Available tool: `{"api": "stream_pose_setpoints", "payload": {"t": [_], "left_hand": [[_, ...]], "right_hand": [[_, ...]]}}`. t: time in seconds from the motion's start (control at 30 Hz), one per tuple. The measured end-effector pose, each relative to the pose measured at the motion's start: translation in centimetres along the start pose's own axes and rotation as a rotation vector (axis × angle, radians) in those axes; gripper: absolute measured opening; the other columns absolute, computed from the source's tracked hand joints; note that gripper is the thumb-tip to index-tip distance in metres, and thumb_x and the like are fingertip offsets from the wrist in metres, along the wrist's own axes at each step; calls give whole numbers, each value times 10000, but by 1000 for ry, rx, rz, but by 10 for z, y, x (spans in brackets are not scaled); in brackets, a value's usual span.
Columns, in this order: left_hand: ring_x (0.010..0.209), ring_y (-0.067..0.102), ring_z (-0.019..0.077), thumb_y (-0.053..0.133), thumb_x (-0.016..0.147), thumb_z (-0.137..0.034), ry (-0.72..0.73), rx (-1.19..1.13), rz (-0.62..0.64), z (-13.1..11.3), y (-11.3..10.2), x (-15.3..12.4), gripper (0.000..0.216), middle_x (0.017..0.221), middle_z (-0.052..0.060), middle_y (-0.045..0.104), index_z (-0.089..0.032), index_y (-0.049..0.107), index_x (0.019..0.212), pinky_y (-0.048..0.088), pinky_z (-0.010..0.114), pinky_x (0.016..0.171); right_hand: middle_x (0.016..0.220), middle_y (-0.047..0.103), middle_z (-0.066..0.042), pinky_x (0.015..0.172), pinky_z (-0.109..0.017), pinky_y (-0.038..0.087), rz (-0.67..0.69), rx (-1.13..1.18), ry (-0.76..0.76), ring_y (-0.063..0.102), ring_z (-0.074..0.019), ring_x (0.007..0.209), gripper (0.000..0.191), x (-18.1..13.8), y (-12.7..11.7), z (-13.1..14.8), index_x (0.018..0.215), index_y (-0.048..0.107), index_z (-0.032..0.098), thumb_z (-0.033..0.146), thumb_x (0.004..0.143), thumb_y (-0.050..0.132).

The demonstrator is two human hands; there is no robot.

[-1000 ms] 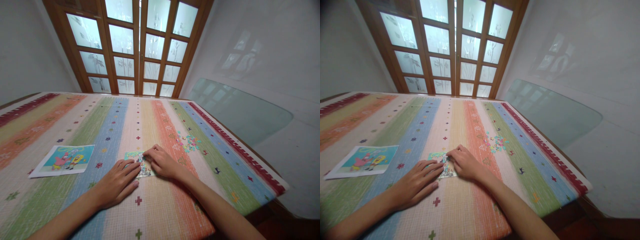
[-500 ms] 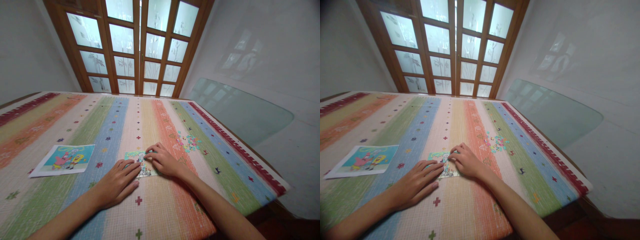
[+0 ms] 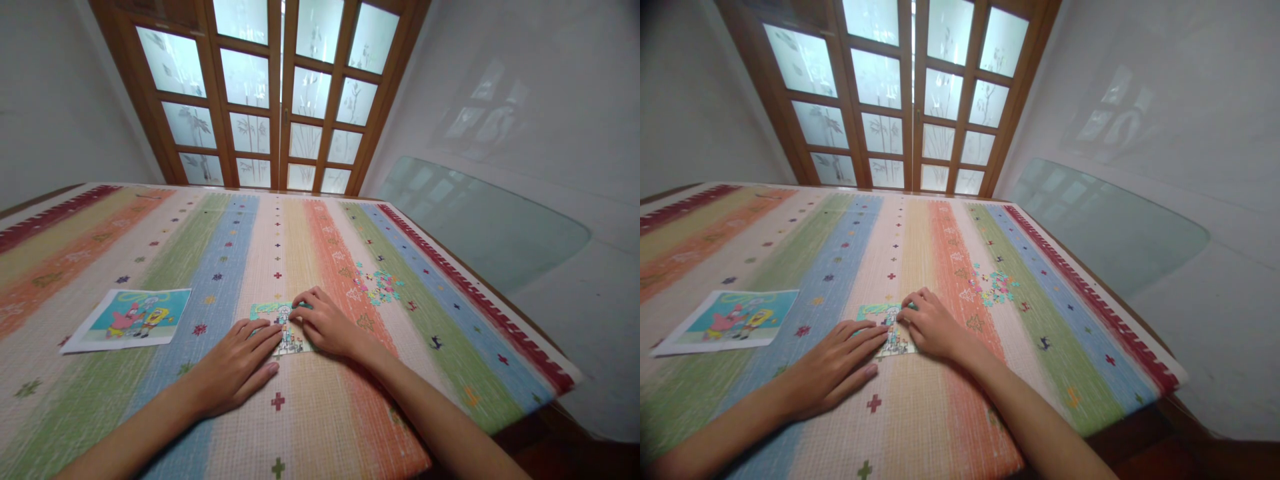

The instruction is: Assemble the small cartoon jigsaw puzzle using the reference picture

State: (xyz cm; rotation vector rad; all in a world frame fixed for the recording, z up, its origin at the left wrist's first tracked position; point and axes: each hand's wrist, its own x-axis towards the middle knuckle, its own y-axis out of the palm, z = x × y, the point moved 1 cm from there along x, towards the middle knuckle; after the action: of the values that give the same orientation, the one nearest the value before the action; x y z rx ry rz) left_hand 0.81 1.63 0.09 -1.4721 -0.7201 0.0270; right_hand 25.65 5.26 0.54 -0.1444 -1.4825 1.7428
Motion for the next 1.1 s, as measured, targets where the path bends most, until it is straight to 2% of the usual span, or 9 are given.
{"api": "stream_pose_setpoints", "payload": {"t": [0.2,0.5,0.7,0.97,1.1], "left_hand": [[1212,588,294,438,1077,-308,15,-13,-34,0,1,1,382,1327,131,668,-146,553,1404,488,470,1015],[1219,588,300,448,1074,-307,21,10,-35,0,0,1,372,1331,132,667,-147,567,1389,492,474,1013],[1182,600,294,431,1080,-312,37,0,-67,-1,1,2,370,1259,134,692,-136,580,1370,499,476,993],[1198,598,281,416,1084,-292,46,15,-38,-1,0,1,364,1316,120,677,-142,562,1382,482,454,1006],[1186,599,289,425,1082,-298,55,26,-48,0,-1,1,360,1301,126,680,-134,571,1367,477,462,998]], "right_hand": [[1114,655,-105,960,-411,467,25,-8,10,490,-254,1057,242,1,0,0,1056,696,185,62,914,544],[1131,659,-108,967,-412,467,31,-17,41,499,-250,1080,205,2,-3,3,1048,724,189,114,968,551],[1136,658,-102,978,-414,457,45,-12,58,501,-249,1097,221,2,-3,3,1058,728,197,100,944,566],[1136,661,-97,991,-412,461,59,-27,64,501,-249,1099,240,3,-3,4,1053,739,193,80,923,572],[1182,656,-99,999,-422,462,77,-50,66,507,-250,1125,288,2,-7,4,1159,724,212,103,945,566]]}}
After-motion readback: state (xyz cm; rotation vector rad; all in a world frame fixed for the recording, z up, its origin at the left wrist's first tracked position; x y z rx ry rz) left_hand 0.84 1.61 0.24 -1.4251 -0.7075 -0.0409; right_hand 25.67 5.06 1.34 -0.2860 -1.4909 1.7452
